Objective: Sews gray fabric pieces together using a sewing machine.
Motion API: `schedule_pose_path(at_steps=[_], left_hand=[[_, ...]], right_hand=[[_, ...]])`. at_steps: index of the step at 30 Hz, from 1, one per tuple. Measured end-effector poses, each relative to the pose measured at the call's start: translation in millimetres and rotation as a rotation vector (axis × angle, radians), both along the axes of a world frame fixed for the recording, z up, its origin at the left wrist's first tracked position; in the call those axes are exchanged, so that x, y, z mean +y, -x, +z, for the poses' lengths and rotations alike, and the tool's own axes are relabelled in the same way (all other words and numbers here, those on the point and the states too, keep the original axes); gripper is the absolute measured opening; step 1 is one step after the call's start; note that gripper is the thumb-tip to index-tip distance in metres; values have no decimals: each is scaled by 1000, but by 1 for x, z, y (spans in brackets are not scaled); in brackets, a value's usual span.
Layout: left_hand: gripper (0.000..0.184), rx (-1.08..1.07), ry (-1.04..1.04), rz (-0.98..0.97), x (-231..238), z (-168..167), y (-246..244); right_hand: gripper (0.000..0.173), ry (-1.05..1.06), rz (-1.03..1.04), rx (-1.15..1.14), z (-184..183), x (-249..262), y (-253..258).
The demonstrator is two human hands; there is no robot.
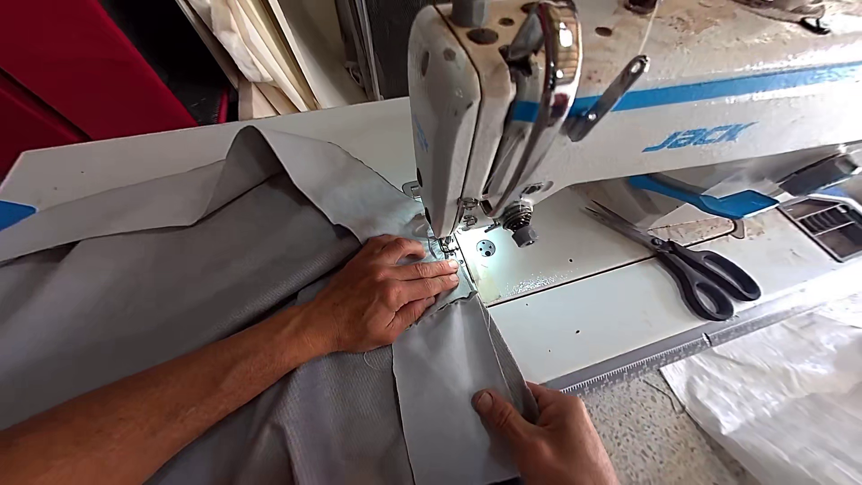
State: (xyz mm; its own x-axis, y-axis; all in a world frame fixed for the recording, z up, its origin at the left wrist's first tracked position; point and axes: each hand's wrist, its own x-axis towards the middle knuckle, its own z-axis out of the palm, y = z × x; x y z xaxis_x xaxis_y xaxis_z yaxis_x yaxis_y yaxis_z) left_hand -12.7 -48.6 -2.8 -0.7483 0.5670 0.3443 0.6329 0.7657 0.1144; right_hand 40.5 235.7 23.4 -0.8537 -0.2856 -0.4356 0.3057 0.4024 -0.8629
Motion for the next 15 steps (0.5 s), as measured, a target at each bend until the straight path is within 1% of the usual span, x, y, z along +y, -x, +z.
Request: schedule_pose_path(at_steps=[5,8,10,13,15], left_hand=[[36,93,-8,-6,0,-1,-1],[35,178,-25,77,5,4,-13],[36,166,-96,240,20,18,-37],[46,62,-195,576,50,39,-102],[57,25,-190,762,59,30,-146]], right_hand=[[24,32,-32,11,-6,-3,-1],[24,50,-33,35,-9,0,-2],[23,79,-36,59,-13,4,-3],[23,131,-56,76,-20,10,-7],[23,137,-79,75,-22,13,-8]])
